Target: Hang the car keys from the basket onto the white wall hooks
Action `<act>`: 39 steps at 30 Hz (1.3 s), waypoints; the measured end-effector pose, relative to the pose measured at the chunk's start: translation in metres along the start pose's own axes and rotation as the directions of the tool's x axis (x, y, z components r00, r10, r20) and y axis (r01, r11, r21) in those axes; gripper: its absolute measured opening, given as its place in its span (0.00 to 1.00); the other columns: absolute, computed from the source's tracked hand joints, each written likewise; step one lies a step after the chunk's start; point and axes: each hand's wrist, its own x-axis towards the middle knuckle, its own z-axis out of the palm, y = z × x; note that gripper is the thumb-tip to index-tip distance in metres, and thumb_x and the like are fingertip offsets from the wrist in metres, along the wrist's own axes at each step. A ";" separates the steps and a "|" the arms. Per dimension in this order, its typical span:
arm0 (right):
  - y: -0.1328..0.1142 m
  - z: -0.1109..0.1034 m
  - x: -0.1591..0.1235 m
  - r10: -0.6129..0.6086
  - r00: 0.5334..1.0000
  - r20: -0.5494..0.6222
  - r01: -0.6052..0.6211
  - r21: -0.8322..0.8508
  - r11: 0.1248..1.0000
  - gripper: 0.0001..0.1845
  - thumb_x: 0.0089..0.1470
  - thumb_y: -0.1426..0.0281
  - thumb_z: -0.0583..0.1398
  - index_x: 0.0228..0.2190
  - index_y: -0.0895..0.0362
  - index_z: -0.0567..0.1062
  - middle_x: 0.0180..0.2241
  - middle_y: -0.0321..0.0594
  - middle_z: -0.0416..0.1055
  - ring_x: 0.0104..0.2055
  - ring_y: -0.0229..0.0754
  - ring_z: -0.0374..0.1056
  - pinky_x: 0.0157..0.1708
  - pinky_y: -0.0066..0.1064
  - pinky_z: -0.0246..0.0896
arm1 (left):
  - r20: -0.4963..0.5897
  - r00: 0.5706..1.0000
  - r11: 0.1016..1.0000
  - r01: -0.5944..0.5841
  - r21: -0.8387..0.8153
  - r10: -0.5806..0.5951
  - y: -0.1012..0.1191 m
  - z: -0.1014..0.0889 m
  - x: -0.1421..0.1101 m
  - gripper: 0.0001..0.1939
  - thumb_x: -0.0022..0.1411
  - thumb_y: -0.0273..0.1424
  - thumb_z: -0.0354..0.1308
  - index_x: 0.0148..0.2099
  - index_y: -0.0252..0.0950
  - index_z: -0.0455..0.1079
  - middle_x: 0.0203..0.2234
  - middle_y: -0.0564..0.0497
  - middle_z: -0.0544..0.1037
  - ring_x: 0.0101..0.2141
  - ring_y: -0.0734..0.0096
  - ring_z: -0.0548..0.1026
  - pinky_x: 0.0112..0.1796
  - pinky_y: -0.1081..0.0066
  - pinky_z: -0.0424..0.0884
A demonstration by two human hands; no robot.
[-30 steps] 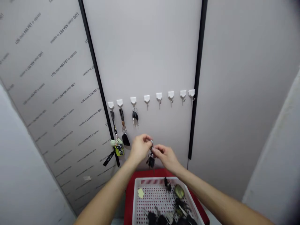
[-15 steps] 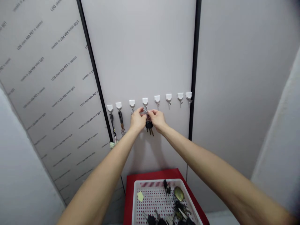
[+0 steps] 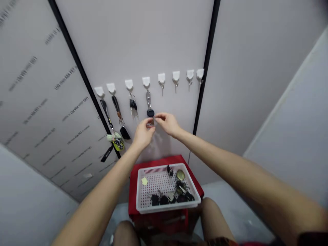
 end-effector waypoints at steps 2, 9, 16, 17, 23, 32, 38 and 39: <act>0.022 -0.003 -0.039 0.007 0.965 0.263 0.027 -0.125 0.992 0.10 0.39 0.73 0.50 0.25 0.61 0.70 0.22 0.34 0.67 0.24 0.31 0.59 0.26 0.23 0.52 | 0.100 0.992 0.997 0.073 0.006 -0.073 -0.022 0.016 -0.031 0.17 0.43 0.22 0.49 0.40 0.30 0.61 0.35 0.47 0.69 0.30 0.76 0.67 0.36 0.72 0.62; 0.087 -0.021 -0.141 0.240 0.720 0.651 0.185 -0.514 0.838 0.11 0.33 0.77 0.52 0.23 0.57 0.71 0.21 0.36 0.67 0.25 0.34 0.59 0.26 0.23 0.49 | 0.464 0.831 0.952 0.277 0.133 -0.307 -0.084 0.076 -0.132 0.15 0.42 0.25 0.50 0.37 0.31 0.63 0.30 0.47 0.70 0.29 0.73 0.67 0.32 0.73 0.62; 0.086 -0.016 -0.162 0.253 0.664 0.704 0.369 -0.603 0.708 0.14 0.29 0.70 0.58 0.26 0.58 0.70 0.28 0.44 0.67 0.35 0.44 0.59 0.39 0.36 0.43 | 0.559 0.743 0.884 0.092 0.458 -0.368 -0.077 0.083 -0.154 0.12 0.38 0.27 0.51 0.31 0.37 0.66 0.26 0.47 0.71 0.30 0.65 0.67 0.29 0.71 0.59; 0.085 -0.014 -0.163 0.260 0.668 0.697 0.362 -0.610 0.705 0.13 0.29 0.71 0.58 0.26 0.58 0.70 0.28 0.44 0.67 0.35 0.44 0.59 0.38 0.36 0.44 | 0.555 0.734 0.866 0.089 0.493 -0.392 -0.077 0.081 -0.152 0.11 0.38 0.26 0.51 0.30 0.37 0.66 0.26 0.47 0.71 0.29 0.65 0.67 0.29 0.72 0.59; 0.086 -0.010 -0.159 0.270 0.717 0.642 0.198 -0.559 0.805 0.05 0.34 0.75 0.53 0.19 0.57 0.68 0.21 0.37 0.66 0.26 0.36 0.59 0.29 0.27 0.49 | 0.453 0.750 0.797 0.159 0.583 -0.482 -0.090 0.059 -0.141 0.07 0.41 0.26 0.48 0.26 0.35 0.66 0.22 0.49 0.71 0.26 0.71 0.66 0.26 0.75 0.57; 0.081 -0.003 -0.140 0.278 0.811 0.515 -0.305 -0.033 0.952 0.02 0.38 0.73 0.51 0.20 0.60 0.62 0.15 0.29 0.56 0.18 0.29 0.52 0.19 0.21 0.48 | 0.433 0.818 0.926 0.343 0.161 -0.378 -0.094 0.061 -0.133 0.18 0.42 0.22 0.46 0.39 0.32 0.62 0.27 0.50 0.69 0.28 0.75 0.66 0.31 0.76 0.59; 0.071 -0.003 -0.132 0.312 0.828 0.466 -0.430 0.170 0.887 0.03 0.37 0.73 0.53 0.19 0.60 0.61 0.15 0.29 0.56 0.18 0.27 0.52 0.19 0.21 0.47 | 0.489 0.827 0.828 0.464 -0.316 -0.277 -0.087 0.072 -0.126 0.12 0.43 0.24 0.48 0.34 0.32 0.64 0.25 0.52 0.68 0.26 0.78 0.64 0.30 0.77 0.60; 0.069 -0.003 -0.131 0.325 0.825 0.463 -0.456 0.206 0.866 0.04 0.37 0.72 0.53 0.19 0.60 0.61 0.15 0.29 0.57 0.17 0.27 0.52 0.18 0.21 0.47 | 0.491 0.827 0.818 0.468 -0.333 -0.274 -0.086 0.072 -0.124 0.09 0.42 0.24 0.49 0.31 0.31 0.65 0.23 0.53 0.68 0.25 0.78 0.64 0.29 0.77 0.59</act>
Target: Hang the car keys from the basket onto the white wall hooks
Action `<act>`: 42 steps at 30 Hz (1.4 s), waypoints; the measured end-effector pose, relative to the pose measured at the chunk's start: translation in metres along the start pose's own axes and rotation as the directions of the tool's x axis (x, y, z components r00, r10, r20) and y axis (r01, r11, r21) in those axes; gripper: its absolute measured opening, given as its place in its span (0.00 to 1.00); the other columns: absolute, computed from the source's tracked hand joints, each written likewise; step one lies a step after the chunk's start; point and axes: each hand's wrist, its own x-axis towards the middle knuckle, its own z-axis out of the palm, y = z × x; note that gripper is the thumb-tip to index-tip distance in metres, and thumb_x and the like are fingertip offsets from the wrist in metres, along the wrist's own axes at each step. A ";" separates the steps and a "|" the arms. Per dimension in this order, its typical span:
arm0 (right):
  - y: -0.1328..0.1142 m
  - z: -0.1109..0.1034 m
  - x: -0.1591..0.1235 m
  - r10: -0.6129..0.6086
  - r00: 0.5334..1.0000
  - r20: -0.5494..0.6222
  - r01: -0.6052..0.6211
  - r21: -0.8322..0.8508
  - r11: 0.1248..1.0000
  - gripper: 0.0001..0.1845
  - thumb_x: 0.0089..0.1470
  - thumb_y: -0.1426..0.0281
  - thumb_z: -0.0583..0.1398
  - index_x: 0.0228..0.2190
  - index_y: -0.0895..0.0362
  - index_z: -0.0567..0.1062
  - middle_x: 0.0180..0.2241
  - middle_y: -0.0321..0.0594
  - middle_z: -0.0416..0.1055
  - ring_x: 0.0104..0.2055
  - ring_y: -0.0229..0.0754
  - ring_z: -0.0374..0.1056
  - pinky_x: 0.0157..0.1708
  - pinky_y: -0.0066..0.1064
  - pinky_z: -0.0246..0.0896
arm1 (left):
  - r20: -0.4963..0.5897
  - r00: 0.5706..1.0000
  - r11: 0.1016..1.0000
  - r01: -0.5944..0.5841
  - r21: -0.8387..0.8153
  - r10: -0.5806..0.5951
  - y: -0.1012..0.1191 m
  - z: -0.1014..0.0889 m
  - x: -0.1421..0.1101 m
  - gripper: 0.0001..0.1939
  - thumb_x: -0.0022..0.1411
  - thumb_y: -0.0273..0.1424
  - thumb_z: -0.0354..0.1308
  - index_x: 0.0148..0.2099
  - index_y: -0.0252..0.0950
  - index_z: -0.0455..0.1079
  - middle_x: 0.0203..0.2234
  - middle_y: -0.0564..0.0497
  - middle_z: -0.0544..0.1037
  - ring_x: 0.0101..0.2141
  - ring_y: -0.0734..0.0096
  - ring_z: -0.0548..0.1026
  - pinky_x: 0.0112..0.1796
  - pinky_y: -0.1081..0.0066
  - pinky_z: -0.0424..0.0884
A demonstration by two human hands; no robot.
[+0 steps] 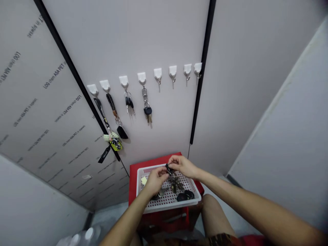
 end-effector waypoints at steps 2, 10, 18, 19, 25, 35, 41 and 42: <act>-0.007 -0.001 0.001 0.025 1.000 -0.008 -0.024 0.111 0.994 0.06 0.37 0.71 0.54 0.19 0.60 0.61 0.15 0.28 0.58 0.17 0.27 0.53 0.18 0.22 0.48 | -0.023 0.999 1.000 0.026 -0.007 -0.026 0.008 -0.002 0.001 0.05 0.41 0.25 0.49 0.26 0.31 0.65 0.19 0.54 0.66 0.22 0.80 0.62 0.27 0.78 0.59; -0.037 -0.007 0.006 0.029 0.998 -0.061 -0.002 0.404 0.915 0.12 0.34 0.67 0.57 0.21 0.60 0.60 0.17 0.30 0.62 0.19 0.29 0.59 0.23 0.25 0.55 | -0.145 0.989 1.000 -0.008 0.029 0.012 0.057 -0.022 0.005 0.06 0.42 0.29 0.50 0.24 0.31 0.64 0.16 0.56 0.65 0.20 0.81 0.60 0.24 0.79 0.57; -0.053 -0.013 0.011 -0.108 0.977 -0.182 0.137 0.156 0.978 0.08 0.38 0.68 0.54 0.22 0.60 0.62 0.19 0.32 0.62 0.20 0.30 0.59 0.23 0.25 0.54 | -0.248 0.947 0.906 -0.089 0.413 0.206 0.100 -0.037 0.007 0.08 0.43 0.31 0.49 0.23 0.31 0.65 0.15 0.55 0.66 0.19 0.80 0.61 0.23 0.78 0.57; -0.055 -0.015 0.011 -0.141 0.969 -0.203 0.158 0.073 0.985 0.07 0.38 0.68 0.54 0.22 0.60 0.63 0.20 0.33 0.62 0.22 0.31 0.59 0.25 0.26 0.54 | -0.255 0.938 0.877 -0.094 0.471 0.237 0.107 -0.037 0.007 0.08 0.43 0.31 0.49 0.22 0.31 0.65 0.15 0.55 0.66 0.19 0.80 0.61 0.22 0.78 0.57; -0.069 -0.015 0.010 -0.407 0.903 -0.136 0.366 -0.252 0.896 0.11 0.41 0.70 0.52 0.30 0.59 0.67 0.32 0.39 0.63 0.34 0.35 0.58 0.33 0.27 0.52 | -0.113 0.912 0.706 -0.222 0.673 0.394 0.152 -0.036 0.012 0.06 0.43 0.28 0.49 0.22 0.33 0.65 0.16 0.54 0.68 0.20 0.79 0.63 0.23 0.78 0.57; -0.137 -0.034 0.047 -0.386 0.835 -0.392 0.426 0.018 0.904 0.09 0.40 0.67 0.51 0.18 0.61 0.64 0.12 0.29 0.56 0.14 0.27 0.52 0.15 0.21 0.50 | -0.174 0.789 0.665 -0.352 0.658 0.590 0.213 -0.036 0.047 0.04 0.43 0.26 0.50 0.25 0.32 0.64 0.16 0.55 0.67 0.20 0.81 0.64 0.23 0.79 0.60; -0.188 -0.050 0.084 -0.352 0.741 -0.571 0.468 0.063 0.882 0.06 0.39 0.70 0.52 0.18 0.60 0.64 0.13 0.30 0.59 0.14 0.28 0.55 0.13 0.20 0.53 | -0.227 0.671 0.525 -0.281 0.803 0.706 0.245 -0.043 0.063 0.09 0.44 0.23 0.47 0.29 0.33 0.66 0.25 0.52 0.71 0.25 0.78 0.66 0.31 0.76 0.61; -0.193 -0.052 0.089 -0.342 0.720 -0.603 0.467 0.057 0.883 0.06 0.39 0.70 0.52 0.18 0.60 0.64 0.13 0.30 0.60 0.14 0.28 0.56 0.13 0.20 0.53 | -0.218 0.665 0.503 -0.271 0.820 0.715 0.246 -0.045 0.065 0.10 0.44 0.23 0.46 0.31 0.34 0.66 0.26 0.52 0.71 0.27 0.77 0.66 0.32 0.76 0.61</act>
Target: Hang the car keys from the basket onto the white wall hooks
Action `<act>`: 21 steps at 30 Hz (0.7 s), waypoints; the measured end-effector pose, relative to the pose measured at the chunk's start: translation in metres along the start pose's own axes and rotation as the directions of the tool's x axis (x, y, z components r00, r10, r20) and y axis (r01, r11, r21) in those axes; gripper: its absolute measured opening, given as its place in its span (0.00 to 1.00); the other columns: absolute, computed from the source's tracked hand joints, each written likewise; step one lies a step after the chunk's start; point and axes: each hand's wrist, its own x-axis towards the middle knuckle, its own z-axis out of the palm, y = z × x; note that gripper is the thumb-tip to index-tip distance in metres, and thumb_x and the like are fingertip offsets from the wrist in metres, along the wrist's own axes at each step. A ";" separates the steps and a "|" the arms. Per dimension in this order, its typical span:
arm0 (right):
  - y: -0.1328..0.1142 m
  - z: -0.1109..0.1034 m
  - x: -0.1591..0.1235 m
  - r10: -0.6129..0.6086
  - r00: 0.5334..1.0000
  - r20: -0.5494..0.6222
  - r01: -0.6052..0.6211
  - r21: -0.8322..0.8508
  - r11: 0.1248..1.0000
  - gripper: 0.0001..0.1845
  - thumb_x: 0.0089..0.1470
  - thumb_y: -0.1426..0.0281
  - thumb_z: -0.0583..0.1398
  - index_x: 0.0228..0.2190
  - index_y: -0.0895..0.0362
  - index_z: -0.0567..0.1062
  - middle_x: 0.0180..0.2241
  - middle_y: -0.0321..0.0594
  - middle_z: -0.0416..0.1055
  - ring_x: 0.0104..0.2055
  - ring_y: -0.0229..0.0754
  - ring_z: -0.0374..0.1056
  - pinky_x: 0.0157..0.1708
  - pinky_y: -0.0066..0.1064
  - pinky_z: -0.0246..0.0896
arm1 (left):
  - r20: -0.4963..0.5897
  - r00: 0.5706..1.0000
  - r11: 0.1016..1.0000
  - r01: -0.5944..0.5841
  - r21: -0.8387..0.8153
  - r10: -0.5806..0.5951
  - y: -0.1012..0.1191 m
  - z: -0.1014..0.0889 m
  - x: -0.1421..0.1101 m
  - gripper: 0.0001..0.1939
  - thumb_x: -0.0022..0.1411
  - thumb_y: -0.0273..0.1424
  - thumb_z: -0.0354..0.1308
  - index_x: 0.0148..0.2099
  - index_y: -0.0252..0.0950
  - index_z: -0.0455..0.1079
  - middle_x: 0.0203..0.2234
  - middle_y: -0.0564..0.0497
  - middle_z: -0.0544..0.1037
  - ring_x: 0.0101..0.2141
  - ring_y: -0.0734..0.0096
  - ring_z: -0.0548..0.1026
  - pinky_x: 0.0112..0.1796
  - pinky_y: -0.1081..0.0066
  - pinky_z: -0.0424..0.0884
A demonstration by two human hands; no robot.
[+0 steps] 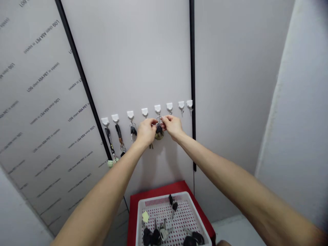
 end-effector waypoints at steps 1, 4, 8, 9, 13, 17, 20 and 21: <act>-0.001 0.002 0.006 0.000 0.999 -0.038 0.000 -0.011 1.000 0.06 0.39 0.70 0.52 0.18 0.60 0.64 0.14 0.31 0.60 0.15 0.29 0.57 0.13 0.20 0.54 | 0.000 1.000 1.000 -0.010 0.017 0.010 -0.002 0.000 0.001 0.11 0.45 0.23 0.46 0.32 0.35 0.66 0.27 0.52 0.71 0.27 0.77 0.66 0.32 0.75 0.61; 0.000 0.005 0.016 0.030 0.994 -0.107 -0.038 -0.072 0.997 0.06 0.40 0.71 0.51 0.17 0.60 0.63 0.14 0.32 0.61 0.15 0.30 0.58 0.13 0.22 0.56 | 0.019 1.000 0.999 -0.012 0.032 0.011 -0.009 0.003 -0.003 0.11 0.45 0.24 0.46 0.33 0.35 0.66 0.28 0.51 0.71 0.28 0.76 0.66 0.32 0.75 0.61; 0.006 0.006 0.018 0.088 0.993 -0.078 -0.099 -0.156 0.983 0.07 0.41 0.71 0.50 0.17 0.60 0.63 0.15 0.34 0.61 0.15 0.30 0.58 0.13 0.22 0.55 | 0.077 0.997 0.999 0.027 0.019 -0.029 -0.016 0.011 -0.018 0.11 0.44 0.24 0.47 0.32 0.34 0.66 0.27 0.51 0.71 0.26 0.76 0.67 0.31 0.75 0.62; 0.008 0.004 0.018 0.084 0.994 -0.068 -0.095 -0.168 0.981 0.07 0.42 0.71 0.50 0.18 0.60 0.63 0.16 0.35 0.62 0.16 0.30 0.59 0.13 0.22 0.55 | 0.098 0.994 0.999 0.040 0.005 -0.040 -0.018 0.014 -0.024 0.11 0.44 0.24 0.47 0.32 0.34 0.66 0.26 0.51 0.71 0.26 0.76 0.67 0.31 0.75 0.62; 0.028 -0.013 0.000 -0.077 0.994 -0.072 0.055 -0.270 0.961 0.10 0.41 0.70 0.49 0.29 0.59 0.64 0.24 0.36 0.64 0.20 0.30 0.60 0.17 0.22 0.56 | 0.213 0.971 0.989 0.124 -0.075 -0.105 -0.034 0.031 -0.064 0.11 0.44 0.24 0.47 0.32 0.33 0.66 0.27 0.51 0.71 0.27 0.76 0.67 0.32 0.75 0.62; 0.071 -0.045 -0.062 -0.065 0.966 0.250 0.176 -0.456 0.873 0.12 0.40 0.72 0.50 0.31 0.59 0.65 0.25 0.36 0.65 0.23 0.31 0.60 0.22 0.23 0.55 | 0.433 0.879 0.961 0.262 -0.086 -0.201 -0.062 0.058 -0.136 0.11 0.45 0.24 0.47 0.33 0.32 0.66 0.27 0.49 0.71 0.28 0.75 0.67 0.31 0.75 0.62; 0.109 -0.067 -0.122 0.242 0.772 0.588 0.216 -0.601 0.769 0.09 0.38 0.75 0.50 0.24 0.61 0.69 0.21 0.37 0.67 0.23 0.32 0.60 0.24 0.23 0.54 | 0.615 0.754 0.948 0.316 -0.032 -0.231 -0.081 0.075 -0.192 0.12 0.42 0.24 0.48 0.32 0.32 0.66 0.27 0.49 0.71 0.28 0.74 0.67 0.31 0.74 0.61; 0.121 -0.073 -0.138 0.319 0.724 0.611 0.237 -0.655 0.717 0.10 0.37 0.75 0.50 0.23 0.60 0.70 0.21 0.37 0.67 0.23 0.33 0.61 0.24 0.23 0.53 | 0.658 0.713 0.943 0.331 -0.011 -0.243 -0.086 0.078 -0.207 0.12 0.42 0.24 0.48 0.33 0.33 0.66 0.27 0.49 0.71 0.28 0.73 0.67 0.30 0.74 0.61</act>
